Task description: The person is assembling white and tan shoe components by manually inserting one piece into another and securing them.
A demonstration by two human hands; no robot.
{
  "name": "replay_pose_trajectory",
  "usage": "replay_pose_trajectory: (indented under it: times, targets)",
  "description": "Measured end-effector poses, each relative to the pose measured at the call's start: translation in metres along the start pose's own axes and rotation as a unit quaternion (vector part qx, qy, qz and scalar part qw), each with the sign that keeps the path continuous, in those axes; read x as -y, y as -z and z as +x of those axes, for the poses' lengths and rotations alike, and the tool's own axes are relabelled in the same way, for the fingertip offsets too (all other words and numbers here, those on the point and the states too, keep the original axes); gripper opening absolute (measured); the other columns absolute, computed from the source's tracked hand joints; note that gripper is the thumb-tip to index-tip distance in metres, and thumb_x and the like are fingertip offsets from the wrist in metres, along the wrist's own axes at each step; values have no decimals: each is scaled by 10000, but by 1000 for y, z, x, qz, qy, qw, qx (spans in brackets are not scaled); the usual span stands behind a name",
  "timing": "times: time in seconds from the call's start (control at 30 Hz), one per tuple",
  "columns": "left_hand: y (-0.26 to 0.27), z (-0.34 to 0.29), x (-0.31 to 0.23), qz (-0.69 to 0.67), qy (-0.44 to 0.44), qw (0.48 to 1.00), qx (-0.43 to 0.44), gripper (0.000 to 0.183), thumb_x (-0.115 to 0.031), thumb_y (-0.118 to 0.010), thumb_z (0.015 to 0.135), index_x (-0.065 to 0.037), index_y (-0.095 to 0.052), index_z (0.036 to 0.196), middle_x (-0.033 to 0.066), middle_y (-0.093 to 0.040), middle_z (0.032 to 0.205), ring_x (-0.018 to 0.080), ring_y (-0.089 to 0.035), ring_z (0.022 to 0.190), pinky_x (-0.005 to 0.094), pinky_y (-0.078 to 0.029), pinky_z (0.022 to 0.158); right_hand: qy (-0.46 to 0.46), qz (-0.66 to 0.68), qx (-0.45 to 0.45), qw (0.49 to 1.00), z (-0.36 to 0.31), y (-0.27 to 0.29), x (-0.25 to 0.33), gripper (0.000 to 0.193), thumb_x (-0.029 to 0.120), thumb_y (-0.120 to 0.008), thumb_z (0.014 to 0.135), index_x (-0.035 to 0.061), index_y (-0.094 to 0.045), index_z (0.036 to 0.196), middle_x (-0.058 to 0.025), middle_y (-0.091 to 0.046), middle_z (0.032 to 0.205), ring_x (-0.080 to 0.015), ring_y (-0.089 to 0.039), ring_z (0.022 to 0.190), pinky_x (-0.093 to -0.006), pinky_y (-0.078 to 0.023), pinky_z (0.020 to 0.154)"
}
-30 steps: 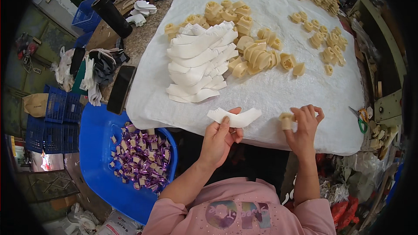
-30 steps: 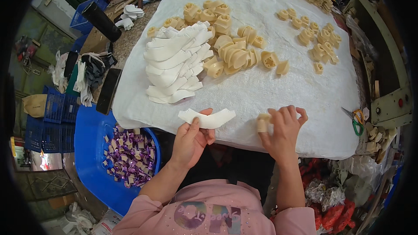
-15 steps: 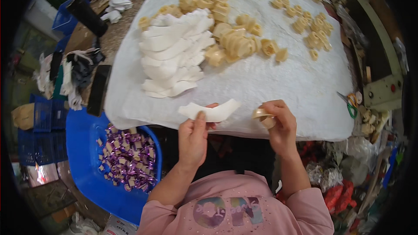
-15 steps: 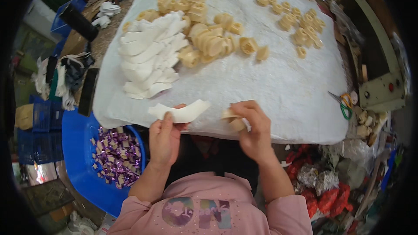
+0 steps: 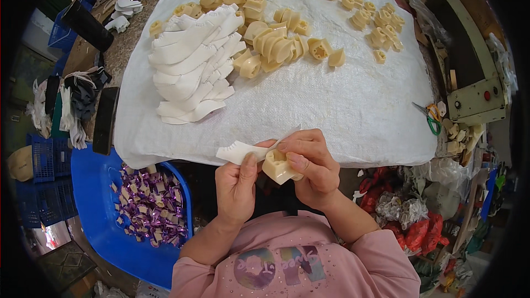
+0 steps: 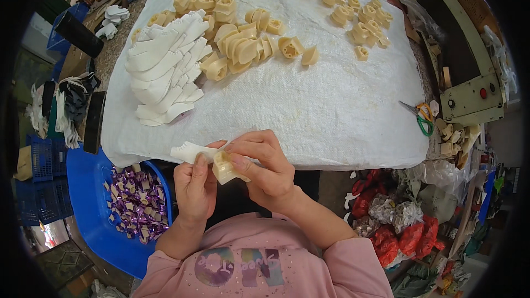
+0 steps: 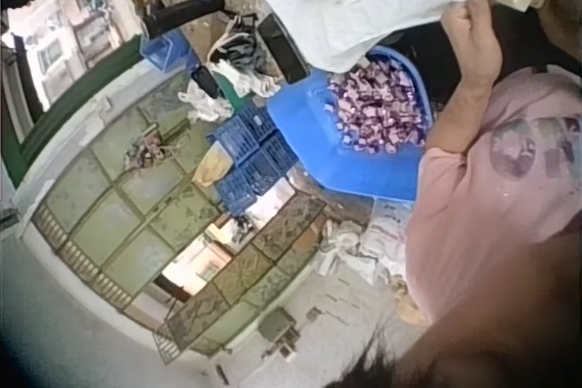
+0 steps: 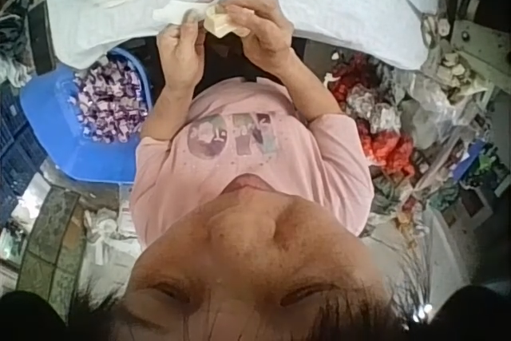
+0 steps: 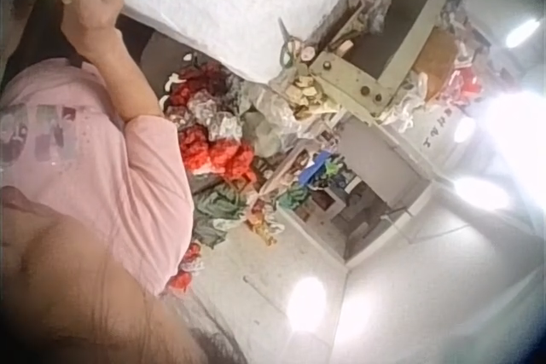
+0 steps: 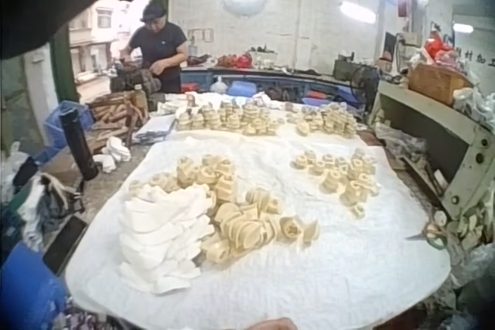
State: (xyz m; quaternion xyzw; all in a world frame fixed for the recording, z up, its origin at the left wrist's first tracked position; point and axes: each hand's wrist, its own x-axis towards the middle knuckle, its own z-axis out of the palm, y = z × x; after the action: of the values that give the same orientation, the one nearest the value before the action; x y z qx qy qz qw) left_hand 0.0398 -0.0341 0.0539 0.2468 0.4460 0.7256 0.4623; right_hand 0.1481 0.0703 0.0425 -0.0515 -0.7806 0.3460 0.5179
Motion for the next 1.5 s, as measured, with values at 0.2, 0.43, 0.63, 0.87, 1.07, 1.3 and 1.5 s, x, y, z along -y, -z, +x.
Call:
replay_pose_trajectory:
  times: [0.2, 0.43, 0.63, 0.87, 1.07, 1.3, 1.5]
  targets:
    - [-1, -1, 1, 63, -3, 998, 8, 369, -163, -420, 985, 148, -505, 1165, 190, -592, 1122, 200, -591, 1015, 312, -462, 900, -1, -18, 10, 1000, 1, 3, 0, 424, -102, -641, 689, 51, -585, 1080, -131, -599, 1036, -295, -575, 857, -352, -487, 709]
    - [-10, -3, 4, 157, -54, 986, -30, 366, -180, -380, 996, 97, -580, 1127, 124, -656, 1024, 92, -571, 822, 224, -447, 720, 20, -96, 2, 995, 1, 1, -1, 351, -44, -656, 660, 55, -596, 992, -88, -621, 948, -251, -543, 792, -360, -415, 676]
    - [2, -3, 14, 204, -84, 975, -20, 379, -198, -383, 991, 97, -550, 1160, 111, -661, 961, 85, -574, 780, 210, -442, 681, 11, -157, 21, 987, 0, 0, -11, 347, 12, -660, 632, 103, -592, 960, -19, -622, 920, -211, -481, 751, -365, -283, 706]
    - [11, -2, -4, 303, -86, 945, -87, 290, -150, -467, 968, 105, -588, 1033, 90, -627, 917, 100, -553, 791, 222, -439, 718, 8, -226, 79, 971, 9, 11, 1, 299, 65, -677, 612, 138, -616, 896, -3, -595, 877, -205, -483, 773, -411, -260, 743]
    - [7, 0, 1, 367, -154, 915, -68, 216, -106, -497, 943, 78, -609, 927, 44, -591, 787, 79, -490, 679, 206, -377, 604, -82, -272, 212, 935, 17, 13, 16, 230, 38, -625, 592, 125, -581, 800, -18, -461, 767, -212, -471, 756, -438, -254, 743]
    - [5, 5, 10, 470, -276, 838, -25, 140, 22, -541, 855, 79, -611, 961, 161, -610, 794, 270, -570, 685, 323, -458, 617, -39, -273, 228, 934, 12, 10, 11, 209, 32, -620, 580, 105, -529, 753, -43, -407, 728, -212, -449, 739, -422, -252, 717]
    - [11, 2, 11, 395, -211, 894, 10, 186, 22, -592, 837, 38, -635, 1017, 153, -608, 918, 240, -575, 727, 319, -467, 644, -103, -179, 195, 959, -1, 15, -5, 232, 19, -655, 622, 103, -571, 821, -39, -452, 763, -203, -466, 750, -407, -251, 737]
